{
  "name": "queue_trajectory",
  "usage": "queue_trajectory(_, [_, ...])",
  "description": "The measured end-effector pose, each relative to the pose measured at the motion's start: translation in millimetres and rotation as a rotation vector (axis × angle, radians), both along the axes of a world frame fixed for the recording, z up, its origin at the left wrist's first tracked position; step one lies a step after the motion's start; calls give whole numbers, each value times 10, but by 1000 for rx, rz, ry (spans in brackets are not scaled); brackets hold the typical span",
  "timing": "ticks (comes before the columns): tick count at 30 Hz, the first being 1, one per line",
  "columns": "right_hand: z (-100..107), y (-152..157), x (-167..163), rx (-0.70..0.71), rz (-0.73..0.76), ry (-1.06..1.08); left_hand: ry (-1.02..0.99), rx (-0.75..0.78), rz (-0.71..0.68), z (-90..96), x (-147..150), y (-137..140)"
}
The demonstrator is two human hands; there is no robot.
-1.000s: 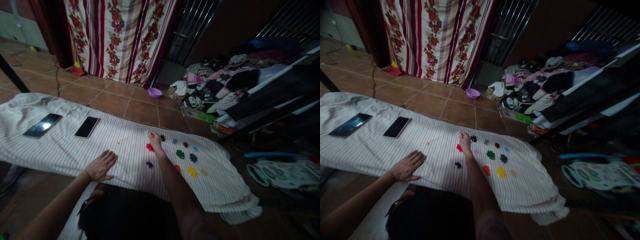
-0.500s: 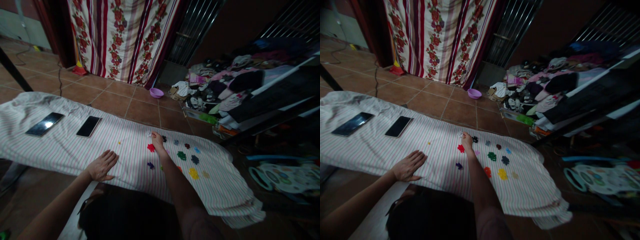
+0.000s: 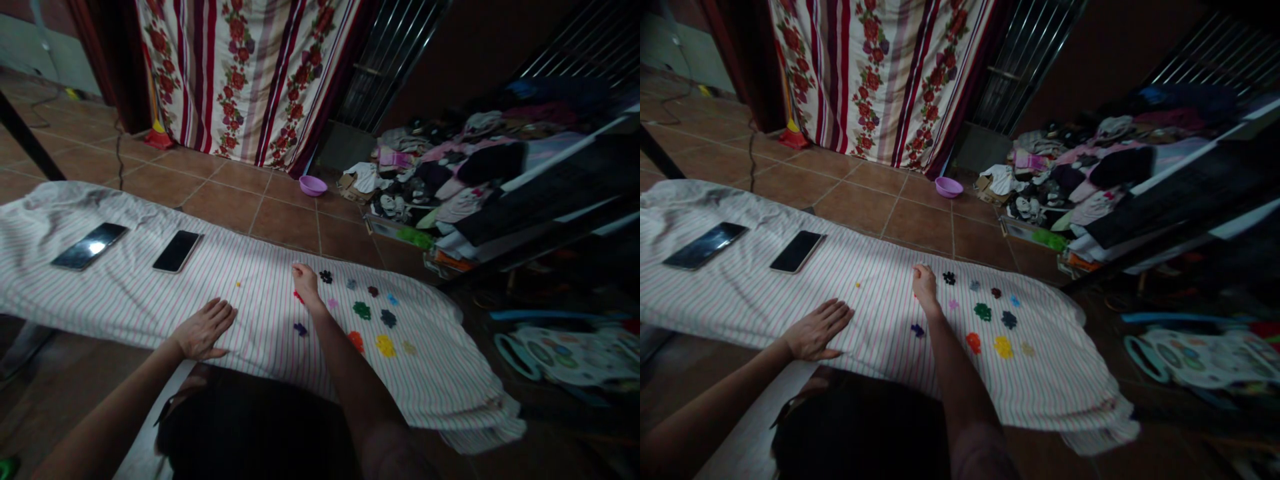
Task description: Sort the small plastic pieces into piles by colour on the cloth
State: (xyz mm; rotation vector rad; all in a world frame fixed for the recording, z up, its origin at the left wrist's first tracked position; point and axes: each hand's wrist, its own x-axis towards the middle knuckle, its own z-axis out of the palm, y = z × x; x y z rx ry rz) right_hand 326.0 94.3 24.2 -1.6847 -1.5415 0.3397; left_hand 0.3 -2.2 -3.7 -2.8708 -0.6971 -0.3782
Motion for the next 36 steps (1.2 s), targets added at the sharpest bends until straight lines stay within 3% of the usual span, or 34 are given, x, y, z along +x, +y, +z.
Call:
queue_trajectory(10, [-1, -234, -823, -68, 371, -75, -26, -19, -5, -18, -8, 2])
queue_trajectory(16, [-31, -306, -1164, -81, 507, -168, -3, -2, 5, -8, 4, -7])
queue_trajectory(26, [-40, -437, -1350, -126, 451, -332, -29, -4, -9, -51, -16, 6])
queue_trajectory(36, [37, -636, -1277, -175, 433, -369, -15, 12, 4, -34, -9, -1])
